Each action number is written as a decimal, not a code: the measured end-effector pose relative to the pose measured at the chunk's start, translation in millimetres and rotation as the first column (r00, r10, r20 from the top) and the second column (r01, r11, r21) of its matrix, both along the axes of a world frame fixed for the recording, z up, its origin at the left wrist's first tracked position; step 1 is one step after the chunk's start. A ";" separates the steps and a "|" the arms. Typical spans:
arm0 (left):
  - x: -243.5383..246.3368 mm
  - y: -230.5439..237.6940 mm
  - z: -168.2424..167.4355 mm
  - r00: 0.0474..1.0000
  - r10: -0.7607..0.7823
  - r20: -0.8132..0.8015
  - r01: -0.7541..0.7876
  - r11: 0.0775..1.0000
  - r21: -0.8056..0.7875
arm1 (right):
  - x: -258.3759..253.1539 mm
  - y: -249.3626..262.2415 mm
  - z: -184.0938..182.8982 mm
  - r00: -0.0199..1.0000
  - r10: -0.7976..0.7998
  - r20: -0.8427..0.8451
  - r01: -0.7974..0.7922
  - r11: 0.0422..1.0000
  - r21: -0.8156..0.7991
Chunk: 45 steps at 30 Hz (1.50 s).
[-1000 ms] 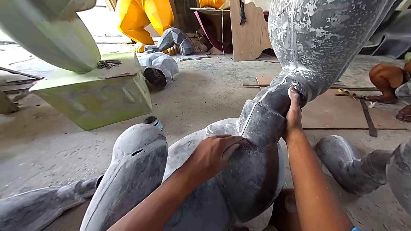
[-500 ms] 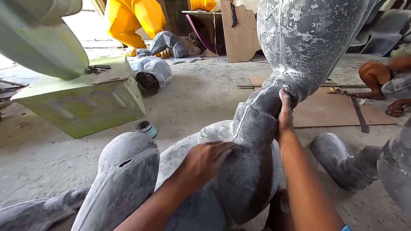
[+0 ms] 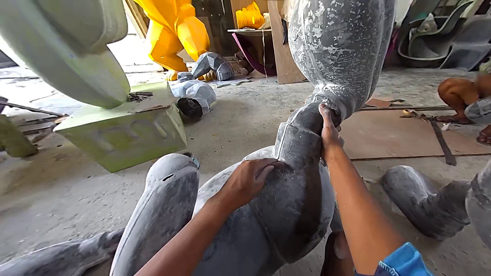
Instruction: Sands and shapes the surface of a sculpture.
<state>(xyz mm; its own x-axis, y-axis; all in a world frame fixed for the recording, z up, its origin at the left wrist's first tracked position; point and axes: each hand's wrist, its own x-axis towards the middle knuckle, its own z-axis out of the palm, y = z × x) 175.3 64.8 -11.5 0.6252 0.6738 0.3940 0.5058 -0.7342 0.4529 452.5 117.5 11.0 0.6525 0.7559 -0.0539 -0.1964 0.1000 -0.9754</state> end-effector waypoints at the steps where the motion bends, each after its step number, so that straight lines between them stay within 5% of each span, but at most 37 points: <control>1: -8.0 -3.3 -2.4 1.000 -0.005 0.021 0.006 1.000 -0.023 | -0.9 2.4 -0.3 1.000 -0.004 0.001 0.004 1.000 -0.012; 19: -8.7 24.6 4.4 0.994 0.059 -0.088 -0.050 0.994 0.095 | -9.8 23.3 5.5 0.999 -0.014 0.046 0.018 0.994 -0.107; 24: -48.8 -6.6 -19.2 0.997 0.039 -0.073 -0.028 0.989 0.144 | -8.1 20.3 3.8 0.999 -0.020 0.041 0.023 0.997 -0.076; 27: -31.8 -0.3 -16.6 0.996 0.081 -0.046 -0.072 0.981 0.178 | -8.1 18.8 5.9 0.998 -0.036 0.057 0.041 0.995 -0.089; 36: -53.7 -12.8 -24.3 0.980 0.175 -0.091 -0.154 0.969 0.195 | -10.3 21.5 8.1 0.995 -0.049 0.088 0.059 0.992 -0.113; 40: -30.6 8.3 -6.2 0.983 0.132 -0.129 -0.109 0.979 0.170 | -16.8 23.7 11.6 0.995 -0.057 0.076 0.064 0.993 -0.098; 45: -68.2 -11.6 -24.7 0.992 0.095 -0.088 -0.084 0.989 0.120 | -13.1 26.4 7.8 0.994 -0.049 0.094 0.059 0.993 -0.101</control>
<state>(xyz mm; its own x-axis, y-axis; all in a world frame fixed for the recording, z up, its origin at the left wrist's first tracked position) 107.1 53.1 -36.2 0.6021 0.6816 0.4157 0.6074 -0.7290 0.3155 439.5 143.8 18.8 0.6980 0.7128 -0.0683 -0.1034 0.0059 -0.9946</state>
